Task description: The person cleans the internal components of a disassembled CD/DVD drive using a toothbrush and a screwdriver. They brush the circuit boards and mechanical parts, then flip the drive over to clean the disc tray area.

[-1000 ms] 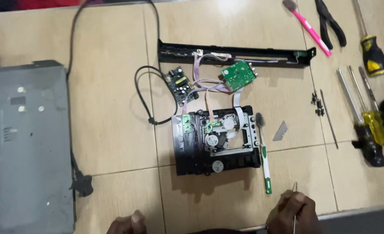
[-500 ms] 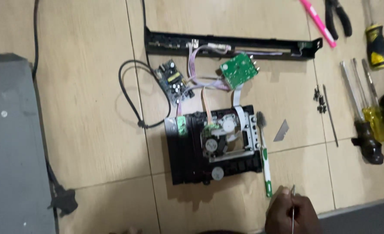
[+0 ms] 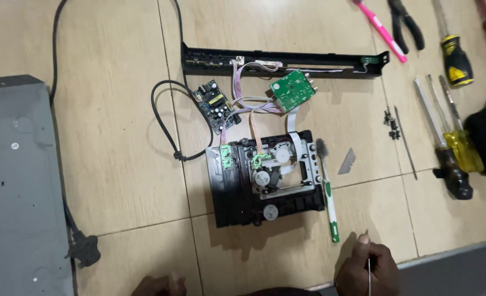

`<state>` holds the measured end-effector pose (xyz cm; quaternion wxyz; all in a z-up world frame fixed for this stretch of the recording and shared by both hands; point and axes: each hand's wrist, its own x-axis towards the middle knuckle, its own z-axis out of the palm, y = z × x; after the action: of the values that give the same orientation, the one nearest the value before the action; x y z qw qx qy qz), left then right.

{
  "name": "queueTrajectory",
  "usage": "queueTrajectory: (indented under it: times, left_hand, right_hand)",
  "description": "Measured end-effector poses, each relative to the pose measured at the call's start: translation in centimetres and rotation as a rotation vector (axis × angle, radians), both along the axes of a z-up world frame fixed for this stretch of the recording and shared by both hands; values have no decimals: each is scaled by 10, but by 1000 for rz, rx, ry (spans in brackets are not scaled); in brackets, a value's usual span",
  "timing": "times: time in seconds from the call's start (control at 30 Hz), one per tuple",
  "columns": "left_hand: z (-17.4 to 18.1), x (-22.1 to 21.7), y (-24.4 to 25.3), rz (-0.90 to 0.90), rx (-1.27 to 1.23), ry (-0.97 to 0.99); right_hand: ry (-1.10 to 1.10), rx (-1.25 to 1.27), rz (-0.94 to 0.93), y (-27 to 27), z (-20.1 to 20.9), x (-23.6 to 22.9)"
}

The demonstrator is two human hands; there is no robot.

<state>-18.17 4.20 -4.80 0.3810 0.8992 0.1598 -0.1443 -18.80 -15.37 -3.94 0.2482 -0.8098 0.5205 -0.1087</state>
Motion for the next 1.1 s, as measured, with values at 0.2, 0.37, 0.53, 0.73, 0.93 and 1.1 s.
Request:
queueTrajectory:
  times: [0.2, 0.37, 0.53, 0.73, 0.93, 1.1]
  left_hand:
    - [31, 76, 79, -104, 13, -820]
    - [37, 138, 40, -46, -269, -981]
    - [43, 167, 30, -119, -415, -991]
    - [40, 178, 23, -202, -500, -947]
    - [45, 182, 25, -234, -463, -900]
    - [39, 185, 25, -216, -401, -910]
  right_hand:
    - [-778, -13, 64, -4, -35, 2]
    - [-959, 38, 32, 2, -23, 13]
    - [-1011, 59, 0, 3, -12, 23]
    - [-938, -94, -10, -3, 2, 22]
    - [-788, -88, 322, 22, 57, 81]
    - [-656, 201, 652, 39, 84, 140]
